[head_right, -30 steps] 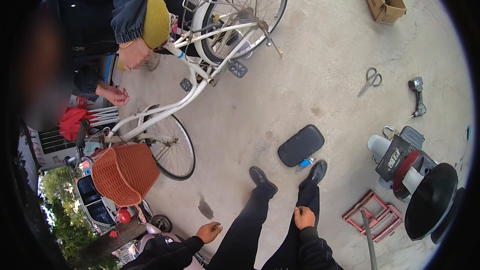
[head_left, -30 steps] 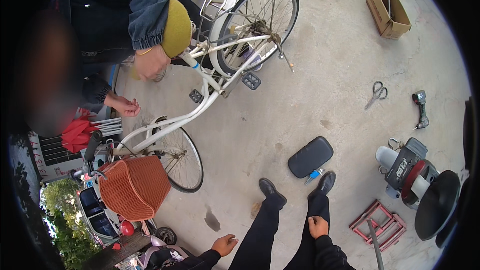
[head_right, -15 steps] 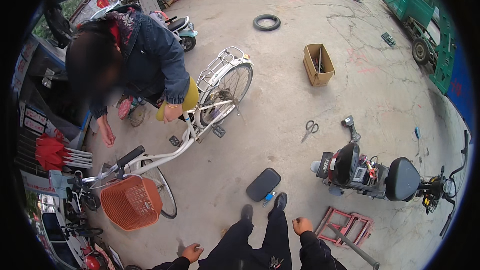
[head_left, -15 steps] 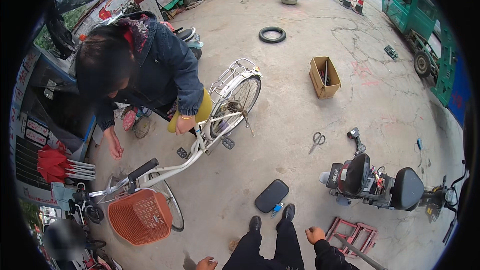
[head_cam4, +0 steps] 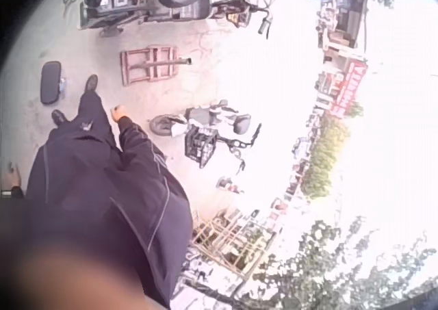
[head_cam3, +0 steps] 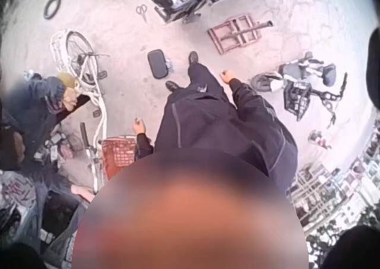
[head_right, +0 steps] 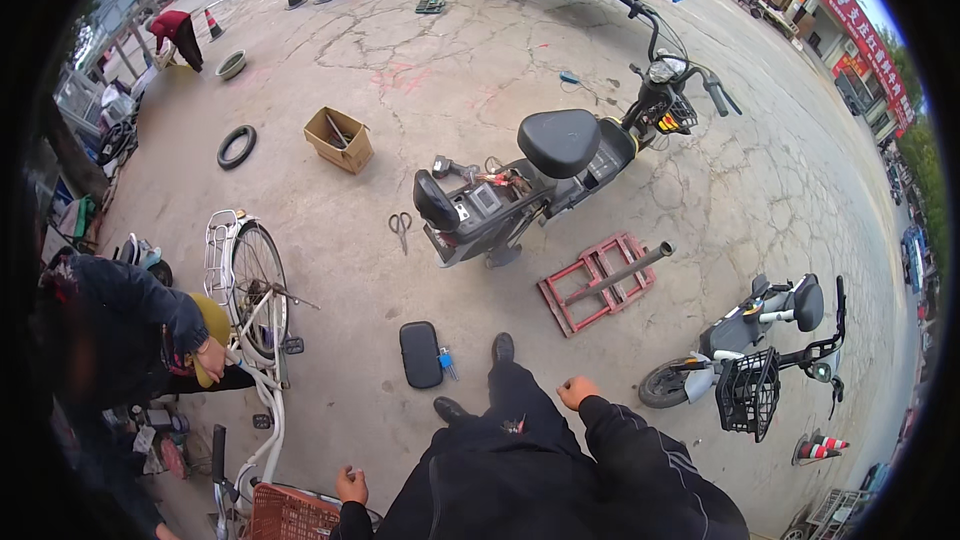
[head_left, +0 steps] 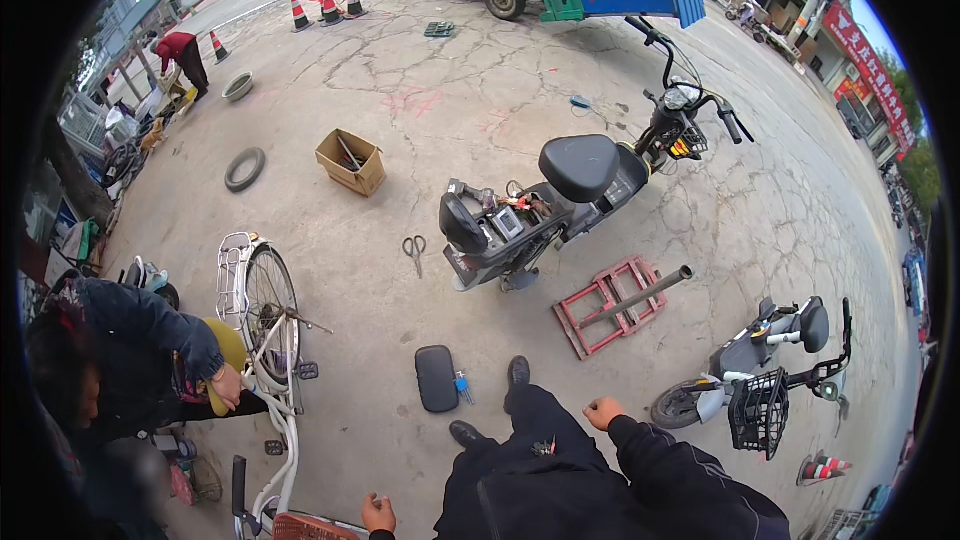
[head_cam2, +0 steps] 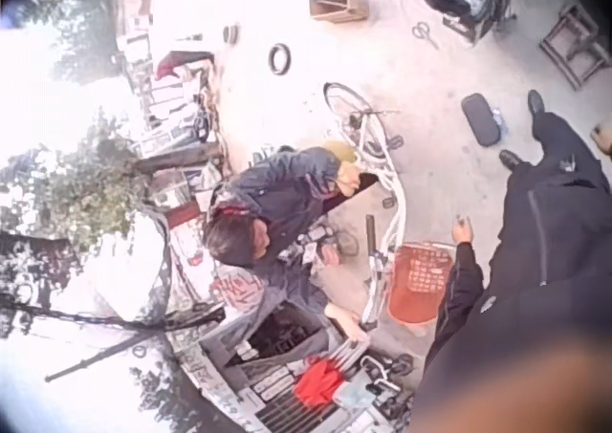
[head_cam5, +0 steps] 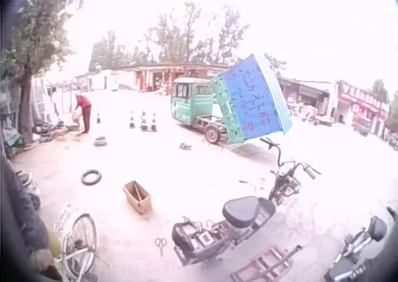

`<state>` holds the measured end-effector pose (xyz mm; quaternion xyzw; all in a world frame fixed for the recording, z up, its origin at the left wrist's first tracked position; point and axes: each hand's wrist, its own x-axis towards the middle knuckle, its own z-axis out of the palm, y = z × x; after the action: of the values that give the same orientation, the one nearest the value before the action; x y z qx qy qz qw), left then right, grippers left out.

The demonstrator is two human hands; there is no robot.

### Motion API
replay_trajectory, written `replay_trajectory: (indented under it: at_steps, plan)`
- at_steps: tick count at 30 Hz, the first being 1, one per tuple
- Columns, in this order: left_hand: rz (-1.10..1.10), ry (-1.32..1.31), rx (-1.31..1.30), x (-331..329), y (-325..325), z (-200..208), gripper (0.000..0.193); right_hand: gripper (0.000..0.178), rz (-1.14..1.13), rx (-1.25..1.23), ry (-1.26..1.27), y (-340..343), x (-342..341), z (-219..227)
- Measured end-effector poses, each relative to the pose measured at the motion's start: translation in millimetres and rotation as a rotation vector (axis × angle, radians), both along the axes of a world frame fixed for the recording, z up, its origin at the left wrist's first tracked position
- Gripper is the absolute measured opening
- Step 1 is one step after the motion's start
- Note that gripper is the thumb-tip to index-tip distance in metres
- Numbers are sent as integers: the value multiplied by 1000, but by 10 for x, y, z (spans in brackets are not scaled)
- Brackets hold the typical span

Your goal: The person uses a hex key and pedal wrench to remove a bicycle pedal and crank arm, then moves to an electric scooter to inspect and connect wiring under the seat. The person handles the bicycle crankset, pedal, and scooter wiring connectors.

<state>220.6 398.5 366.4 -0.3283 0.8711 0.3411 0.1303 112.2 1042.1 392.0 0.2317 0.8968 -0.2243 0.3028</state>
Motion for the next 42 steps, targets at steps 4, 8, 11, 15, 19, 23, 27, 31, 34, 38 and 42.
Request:
replay_trajectory:
  at_steps: [4, 8, 11, 15, 19, 23, 27, 31, 34, 38, 42]
  plan:
    - [-194, -207, -6, 220, -210, -325, 46, 45, -102, 4, -27, 75, 221, -238]
    - [-390, -423, -69, 275, -20, -493, 58, 42, -156, -33, 10, 240, -35, -325]
    - [-302, -460, -49, 106, 398, -338, 55, 41, -175, -79, 92, 489, -349, -318]
    - [-106, -282, 34, -710, 985, 274, 51, 41, -238, -123, 198, 906, -657, -272]
    - [-275, 60, 33, -2021, 1723, 1196, 47, 40, -224, -91, 138, 1399, -684, -272]
    - [-429, 487, 56, -3220, 2834, 2779, 45, 39, -256, -25, 46, 1827, -540, -383]
    - [-961, 921, -153, -3658, 4125, 4657, 42, 39, -220, -31, 76, 2042, -491, -521]
    - [-1525, 1264, -90, -3347, 5312, 5835, 46, 38, -235, -61, 83, 2008, -525, -554]
    - [-1622, 1385, 63, -2925, 5953, 6160, 34, 40, -293, -115, 129, 1879, -518, -551]
    - [-1386, 1556, 275, -2738, 6420, 5960, 25, 41, -300, -184, 209, 1727, -308, -572]
    - [-1305, 1661, 458, -2569, 6574, 5727, 35, 38, -359, -174, 80, 1796, 56, -638]
